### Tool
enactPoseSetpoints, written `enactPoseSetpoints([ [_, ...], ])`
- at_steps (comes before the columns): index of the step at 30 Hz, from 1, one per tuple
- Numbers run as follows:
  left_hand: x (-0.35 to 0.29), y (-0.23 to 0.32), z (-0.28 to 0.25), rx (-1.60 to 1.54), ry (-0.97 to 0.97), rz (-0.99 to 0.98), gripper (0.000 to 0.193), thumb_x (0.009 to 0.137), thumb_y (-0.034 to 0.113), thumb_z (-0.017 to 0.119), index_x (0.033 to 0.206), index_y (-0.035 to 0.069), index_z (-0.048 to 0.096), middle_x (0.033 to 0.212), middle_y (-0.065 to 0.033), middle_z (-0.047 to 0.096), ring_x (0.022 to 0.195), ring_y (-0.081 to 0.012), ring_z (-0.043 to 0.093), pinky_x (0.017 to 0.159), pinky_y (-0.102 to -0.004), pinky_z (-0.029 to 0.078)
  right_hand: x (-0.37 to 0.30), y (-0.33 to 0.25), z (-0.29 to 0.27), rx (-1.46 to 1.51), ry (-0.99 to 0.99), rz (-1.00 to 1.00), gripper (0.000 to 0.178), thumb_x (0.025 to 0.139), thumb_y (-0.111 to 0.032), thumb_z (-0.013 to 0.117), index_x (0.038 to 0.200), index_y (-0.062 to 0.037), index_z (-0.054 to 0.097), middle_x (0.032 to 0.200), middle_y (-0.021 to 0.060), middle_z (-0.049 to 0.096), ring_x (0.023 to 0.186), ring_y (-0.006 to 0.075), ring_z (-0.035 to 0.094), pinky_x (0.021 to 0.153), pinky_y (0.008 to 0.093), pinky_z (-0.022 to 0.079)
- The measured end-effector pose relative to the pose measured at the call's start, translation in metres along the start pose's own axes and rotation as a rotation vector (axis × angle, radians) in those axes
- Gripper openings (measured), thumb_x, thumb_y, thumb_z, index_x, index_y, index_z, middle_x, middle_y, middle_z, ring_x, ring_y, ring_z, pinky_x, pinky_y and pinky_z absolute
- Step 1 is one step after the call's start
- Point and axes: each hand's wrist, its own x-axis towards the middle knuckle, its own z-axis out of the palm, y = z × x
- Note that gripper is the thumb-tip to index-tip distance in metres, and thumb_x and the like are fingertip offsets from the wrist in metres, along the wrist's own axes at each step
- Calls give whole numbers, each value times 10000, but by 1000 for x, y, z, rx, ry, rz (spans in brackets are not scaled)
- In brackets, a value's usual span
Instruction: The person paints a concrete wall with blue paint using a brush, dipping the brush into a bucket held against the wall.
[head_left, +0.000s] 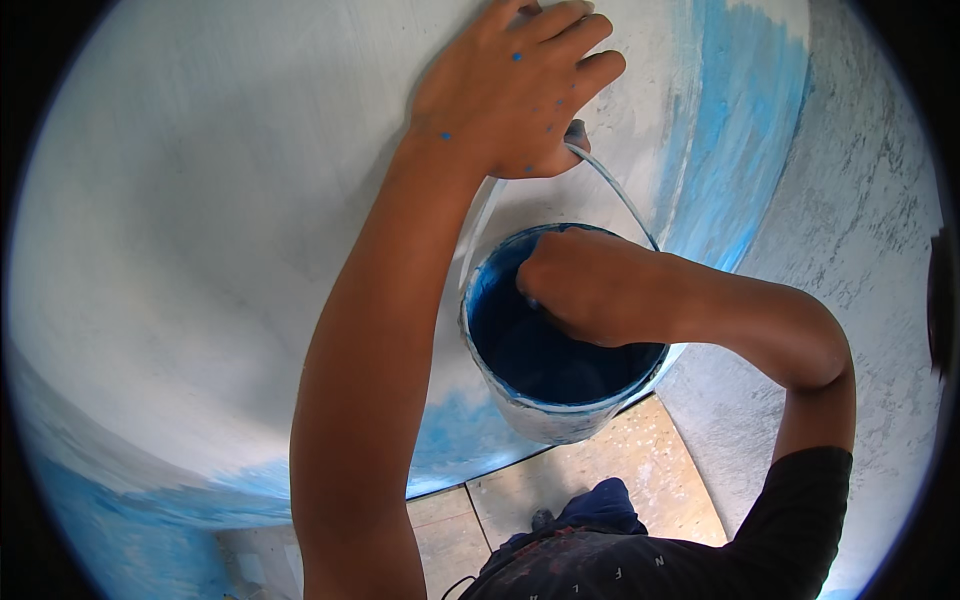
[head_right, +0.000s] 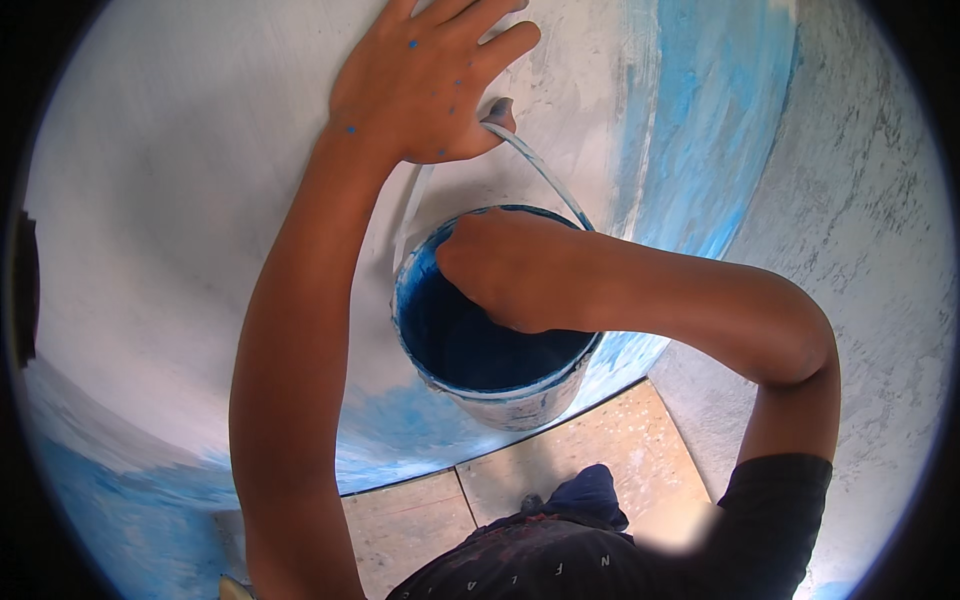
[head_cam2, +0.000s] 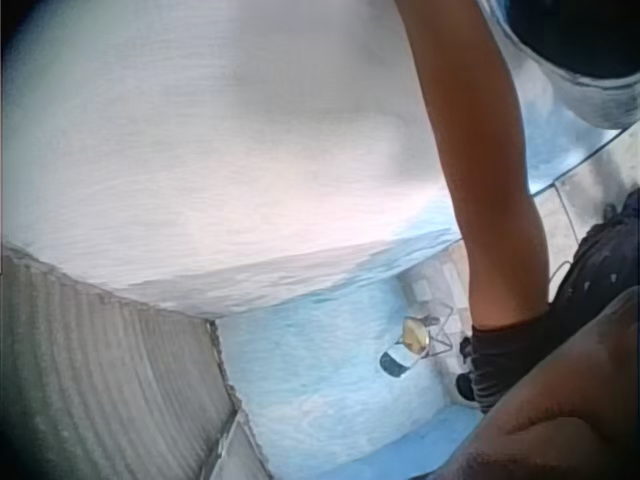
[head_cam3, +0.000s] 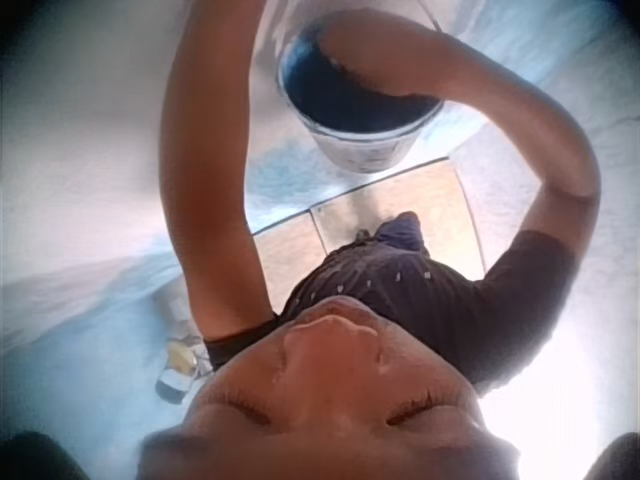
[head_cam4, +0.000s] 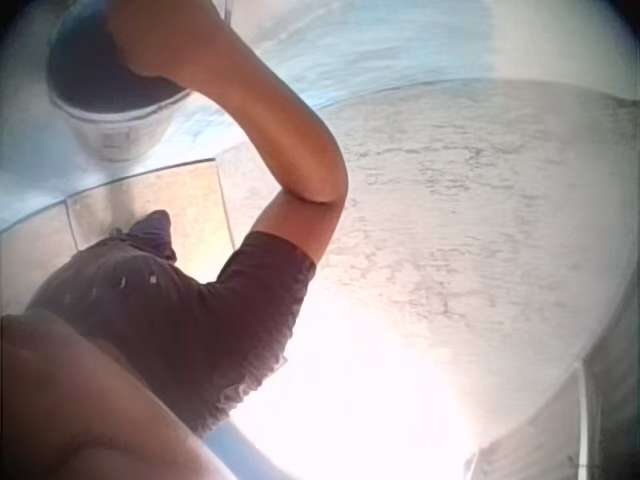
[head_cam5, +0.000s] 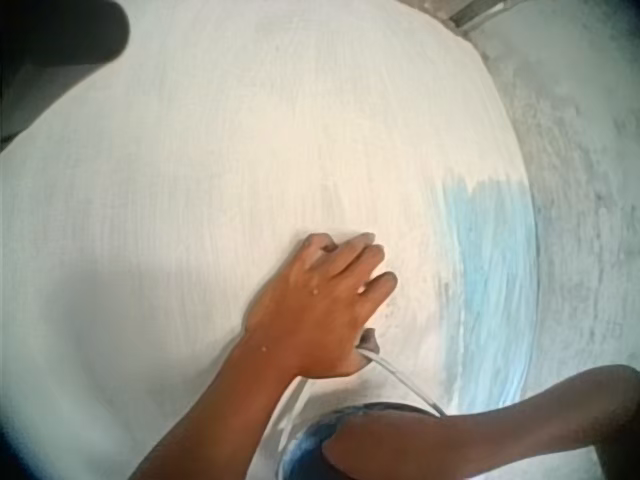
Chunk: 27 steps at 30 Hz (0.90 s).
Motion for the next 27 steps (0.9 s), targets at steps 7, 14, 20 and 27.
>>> enactPoseSetpoints([
  [7,0,-3,27,17,180,16,637,774,405,744,1310,88,611,1422,-130,540,1422,-261,419,1122,-467,347,-4,12,14,-32,194,-134,150,905,-16,657,1001,58,746,954,251,740,879,356,752,826,399,600],
  [14,-1,-3,7,-67,161,28,551,746,318,742,1221,57,638,1400,-146,558,1392,-297,454,1108,-473,375,-51,1,-11,-5,493,-127,121,843,4,706,949,61,720,932,241,727,811,347,750,720,366,610],
  [20,-6,6,29,153,197,-62,663,749,484,840,1324,216,648,1506,-78,560,1413,-237,485,1170,-461,346,-120,26,8,417,988,-104,189,821,21,763,1005,38,725,906,158,745,752,216,760,608,281,598],
  [27,-5,6,24,46,206,-61,651,690,405,876,1263,178,667,1455,-70,594,1390,-222,498,1139,-438,371,-134,65,50,1003,1326,-221,205,916,-38,720,1103,35,683,978,173,732,768,233,762,565,229,588],
])
